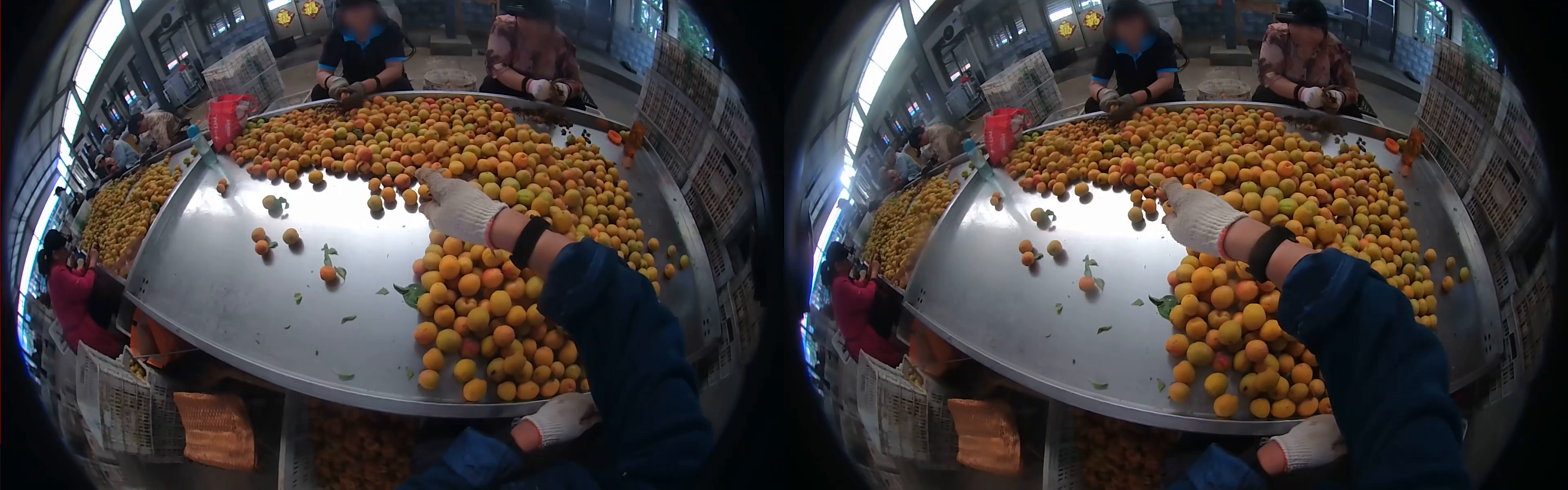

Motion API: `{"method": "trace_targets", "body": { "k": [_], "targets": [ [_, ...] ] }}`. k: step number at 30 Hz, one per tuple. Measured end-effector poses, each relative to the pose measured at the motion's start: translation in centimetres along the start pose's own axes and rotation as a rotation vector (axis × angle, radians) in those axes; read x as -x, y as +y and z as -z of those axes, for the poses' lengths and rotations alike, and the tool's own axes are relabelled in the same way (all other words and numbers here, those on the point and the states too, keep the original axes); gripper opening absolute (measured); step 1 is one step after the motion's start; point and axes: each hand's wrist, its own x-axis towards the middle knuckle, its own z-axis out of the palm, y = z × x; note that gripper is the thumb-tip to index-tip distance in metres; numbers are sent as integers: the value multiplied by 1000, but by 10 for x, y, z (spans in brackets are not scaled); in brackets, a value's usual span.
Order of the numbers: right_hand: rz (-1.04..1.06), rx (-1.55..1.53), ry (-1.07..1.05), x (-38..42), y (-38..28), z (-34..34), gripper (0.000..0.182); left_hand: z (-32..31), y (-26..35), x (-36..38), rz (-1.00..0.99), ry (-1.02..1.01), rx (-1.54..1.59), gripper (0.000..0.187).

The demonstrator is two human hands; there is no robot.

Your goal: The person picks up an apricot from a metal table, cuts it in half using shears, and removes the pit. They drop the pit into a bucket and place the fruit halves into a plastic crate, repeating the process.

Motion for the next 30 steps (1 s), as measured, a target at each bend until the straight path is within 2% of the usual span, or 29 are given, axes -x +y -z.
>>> {"method": "trace_targets", "body": {
  "k": [5, 8, 10, 11, 12, 13, 14, 16, 17, 18, 19, 21, 22, 23, 24, 26, 27, 28, 29, 30],
  "targets": [
    [62, -50, -52, 5, -11, -1, 54, -2, 0, 2, -23, 26, -25, 28],
    [16, 11, -103, 4, -17, 4, 53, -25, -22, -7, -66, 44, -52, 28],
    [31, 54, -76, 1, -3, -1, 54, -30, -26, -9, -255, 166, -168, 28],
    [57, 90, -57, 0, 3, -3, 54, -31, -28, -11, -260, 161, -169, 28],
    [42, 65, -60, 7, 1, 2, 53, -3, -3, -4, -158, 36, -178, 29],
    [34, 64, -65, 16, -3, 7, 53, 10, 12, 1, -55, -91, -181, 30],
    [60, -1, -87, 26, -6, 13, 52, 6, 10, 3, -59, -99, -170, 30],
    [74, -146, -133, 59, -13, 28, 49, -4, -1, -3, 5, 31, 81, 30],
    [60, -116, -139, 79, -15, 30, 49, -11, -10, -7, -46, 43, 113, 30],
    [201, -79, -60, 94, 0, 18, 40, -14, -12, -8, -84, 66, 60, 30],
    [248, 33, -125, 126, -6, 38, 37, -13, -12, -7, -122, 95, 5, 30],
    [293, 155, -75, 171, 14, 35, 35, -12, -10, -7, -123, 98, 15, 30],
    [201, 244, -129, 196, 18, 45, 34, -12, -11, -9, -97, 81, -10, 29],
    [204, 314, -77, 219, 36, 46, 33, -14, -14, -11, -68, 69, -32, 28],
    [140, 304, -13, 242, 68, 34, 33, -18, -23, -12, -125, 104, -9, 30],
    [-91, 379, 1, 297, 60, 62, 41, -16, -17, -12, -102, 94, 3, 32],
    [-60, 406, 114, 325, 74, 62, 43, -7, -11, -14, -71, 73, 10, 33],
    [-154, 399, 131, 353, 74, 66, 43, 2, 4, -10, 44, 45, -56, 34],
    [-201, 427, 165, 381, 91, 61, 43, -2, -4, -15, 32, 53, -54, 34],
    [-238, 351, 287, 410, 108, 51, 43, -3, -12, -17, -1, 68, -55, 34]
  ]
}}
